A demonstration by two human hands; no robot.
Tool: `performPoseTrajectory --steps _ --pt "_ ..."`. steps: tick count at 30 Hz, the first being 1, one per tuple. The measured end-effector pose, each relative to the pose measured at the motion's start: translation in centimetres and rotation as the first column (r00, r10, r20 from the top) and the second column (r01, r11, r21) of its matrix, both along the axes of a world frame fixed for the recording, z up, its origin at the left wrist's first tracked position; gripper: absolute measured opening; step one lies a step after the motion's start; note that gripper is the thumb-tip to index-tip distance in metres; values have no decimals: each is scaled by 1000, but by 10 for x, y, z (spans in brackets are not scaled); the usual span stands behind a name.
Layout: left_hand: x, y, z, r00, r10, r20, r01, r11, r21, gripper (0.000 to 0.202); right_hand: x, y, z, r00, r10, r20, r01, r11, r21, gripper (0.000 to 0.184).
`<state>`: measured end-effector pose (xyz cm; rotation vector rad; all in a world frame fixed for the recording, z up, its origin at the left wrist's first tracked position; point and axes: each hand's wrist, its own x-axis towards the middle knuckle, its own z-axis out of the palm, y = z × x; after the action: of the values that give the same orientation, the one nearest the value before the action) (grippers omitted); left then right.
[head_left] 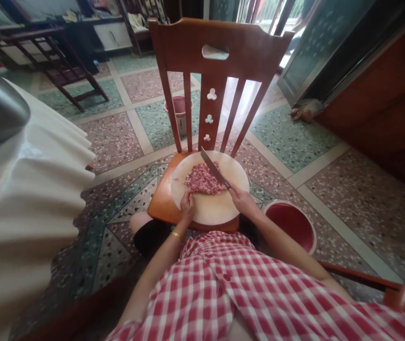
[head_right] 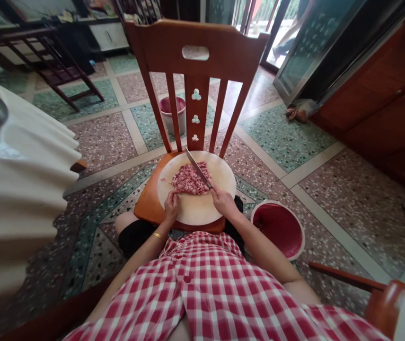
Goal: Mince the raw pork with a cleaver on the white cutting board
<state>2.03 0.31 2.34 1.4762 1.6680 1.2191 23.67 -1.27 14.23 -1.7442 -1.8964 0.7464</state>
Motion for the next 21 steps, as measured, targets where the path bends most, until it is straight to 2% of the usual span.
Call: performPoseTrajectory --steps 2,4,7,9,11,13,15,17,21 --pt "0 0 0 1000 -2 9 2 1000 4 21 -6 -1 10 999 5 -34 -2 995 98 46" --pt "0 0 -1 1000 3 15 -4 1000 10 22 -12 0 7 1000 -2 -18 4 991 136 47" --pt "0 1 -2 1000 14 -2 -14 1000 14 21 -13 1 -12 998 6 56 -7 1000 15 45" --pt "-1 1 -3 1000 14 -12 -14 1000 10 21 -8 2 -15 997 12 75 -7 998 -67 43" --pt "-1 1 -4 1000 10 -7 -10 1000 8 21 -3 3 -2 999 11 46 -9 999 -40 43" --pt "-1 1 -5 1000 8 2 -8 1000 11 21 -2 3 18 1000 5 -7 -4 999 51 44" --pt "-1 1 -5 1000 7 9 -7 1000 15 21 -6 3 29 999 -18 -49 25 991 135 46" --pt "0 0 -4 1000 13 13 -13 1000 11 21 -11 2 22 999 -40 -31 45 988 148 47" --pt "-1 0 -3 1000 13 1 -13 1000 7 21 -11 -3 -12 997 11 75 -5 997 -78 45"
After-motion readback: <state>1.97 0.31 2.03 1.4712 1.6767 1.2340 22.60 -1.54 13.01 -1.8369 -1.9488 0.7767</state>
